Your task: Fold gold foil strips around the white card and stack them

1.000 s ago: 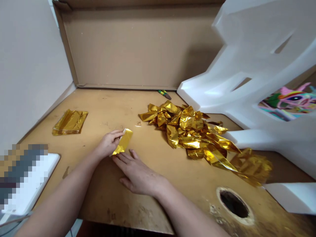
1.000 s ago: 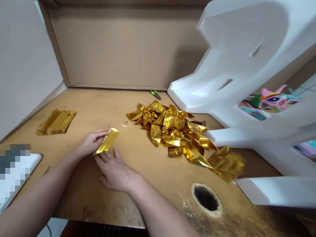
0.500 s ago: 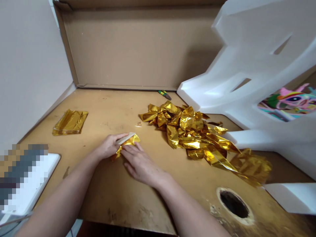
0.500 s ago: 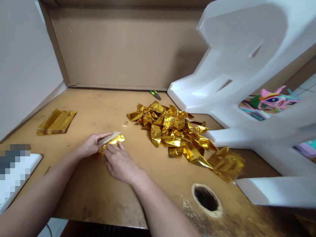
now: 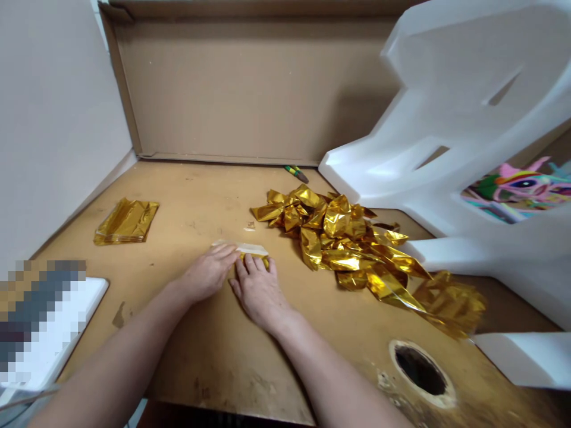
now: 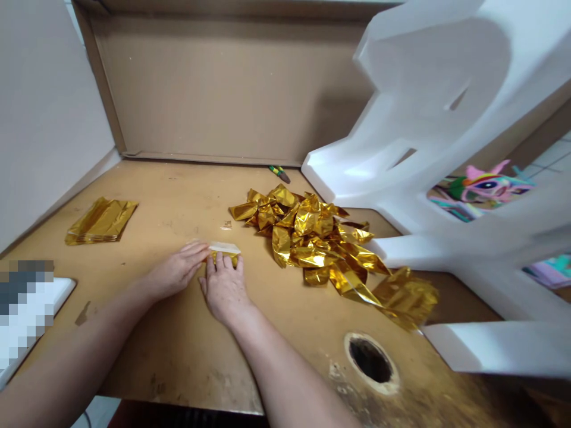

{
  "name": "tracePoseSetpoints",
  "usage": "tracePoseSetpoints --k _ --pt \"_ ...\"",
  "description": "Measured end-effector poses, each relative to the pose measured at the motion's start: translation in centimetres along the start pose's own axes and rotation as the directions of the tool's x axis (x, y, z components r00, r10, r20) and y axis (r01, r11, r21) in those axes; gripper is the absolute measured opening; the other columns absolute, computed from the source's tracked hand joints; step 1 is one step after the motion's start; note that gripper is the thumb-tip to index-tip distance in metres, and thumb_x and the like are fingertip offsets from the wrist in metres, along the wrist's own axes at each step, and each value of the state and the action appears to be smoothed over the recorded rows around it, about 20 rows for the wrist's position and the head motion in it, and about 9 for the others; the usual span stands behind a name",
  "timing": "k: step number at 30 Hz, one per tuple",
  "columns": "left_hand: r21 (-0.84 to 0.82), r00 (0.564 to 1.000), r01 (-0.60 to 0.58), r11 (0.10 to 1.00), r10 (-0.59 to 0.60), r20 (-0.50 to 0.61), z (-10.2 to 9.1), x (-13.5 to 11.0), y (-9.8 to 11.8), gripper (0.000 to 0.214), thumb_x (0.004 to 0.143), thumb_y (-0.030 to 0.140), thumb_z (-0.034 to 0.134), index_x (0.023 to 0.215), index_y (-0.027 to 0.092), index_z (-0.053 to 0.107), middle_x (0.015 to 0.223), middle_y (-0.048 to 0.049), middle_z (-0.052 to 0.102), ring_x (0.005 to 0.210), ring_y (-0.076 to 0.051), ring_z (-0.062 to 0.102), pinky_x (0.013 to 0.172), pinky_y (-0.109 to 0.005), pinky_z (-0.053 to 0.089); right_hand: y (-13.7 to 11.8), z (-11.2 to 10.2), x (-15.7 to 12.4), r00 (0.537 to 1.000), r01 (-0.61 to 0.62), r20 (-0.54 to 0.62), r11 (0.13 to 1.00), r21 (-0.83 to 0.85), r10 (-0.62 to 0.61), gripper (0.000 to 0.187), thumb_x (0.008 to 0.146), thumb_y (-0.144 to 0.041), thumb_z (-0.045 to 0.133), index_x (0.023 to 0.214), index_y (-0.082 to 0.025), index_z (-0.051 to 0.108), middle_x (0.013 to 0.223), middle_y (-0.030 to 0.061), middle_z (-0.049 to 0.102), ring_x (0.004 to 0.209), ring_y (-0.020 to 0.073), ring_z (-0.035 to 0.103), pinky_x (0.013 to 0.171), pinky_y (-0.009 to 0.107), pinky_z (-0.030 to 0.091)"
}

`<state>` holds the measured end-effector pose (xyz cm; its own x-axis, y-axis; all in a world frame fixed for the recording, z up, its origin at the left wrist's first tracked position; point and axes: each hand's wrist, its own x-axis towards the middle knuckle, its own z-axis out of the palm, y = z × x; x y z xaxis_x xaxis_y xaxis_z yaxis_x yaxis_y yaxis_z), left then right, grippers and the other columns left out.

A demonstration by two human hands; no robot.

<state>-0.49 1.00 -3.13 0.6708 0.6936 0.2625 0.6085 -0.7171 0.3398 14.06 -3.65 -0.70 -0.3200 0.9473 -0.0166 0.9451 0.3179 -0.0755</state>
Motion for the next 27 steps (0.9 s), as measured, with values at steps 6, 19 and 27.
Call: tracePoseSetpoints --k 6,19,27 --pt "0.065 0.987 0.069 0.995 -0.078 0.139 1.3 -0.1 -0.5 0.047 0.09 0.028 0.029 0.132 0.008 0.037 0.142 -0.016 0.034 0.134 -0.023 0.025 0.11 -0.043 0.022 0.9 0.3 0.5 1.0 -0.02 0.011 1.0 0.01 0.02 0.051 0.092 -0.033 0.029 0.135 -0.008 0.037 0.14 0.0207 0.037 0.128 0.0316 0.031 0.103 0.056 0.021" --pt "0.028 0.963 0.083 0.996 -0.088 0.256 1.2 -0.3 -0.4 0.061 0.087 0.033 0.034 0.14 0.006 0.021 0.147 -0.0188 0.021 0.136 -0.025 0.016 0.11 -0.043 0.018 0.9 0.3 0.7 0.995 0.071 0.056 0.981 0.18 -0.082 0.065 0.091 -0.047 0.022 0.141 -0.005 0.021 0.146 0.0174 0.025 0.137 0.0254 0.014 0.109 0.049 0.011" --pt "0.091 0.961 0.047 0.995 -0.07 0.268 1.3 -0.6 -1.1 0.066 0.089 0.048 0.029 0.14 0.006 0.021 0.148 -0.0184 0.015 0.137 -0.026 0.012 0.11 -0.041 0.016 2.0 0.7 0.6 0.989 0.013 0.145 0.99 0.141 -0.034 0.081 0.087 -0.06 0.016 0.141 0.0 0.018 0.149 0.0199 0.01 0.138 0.0262 0.002 0.11 0.046 0.01"
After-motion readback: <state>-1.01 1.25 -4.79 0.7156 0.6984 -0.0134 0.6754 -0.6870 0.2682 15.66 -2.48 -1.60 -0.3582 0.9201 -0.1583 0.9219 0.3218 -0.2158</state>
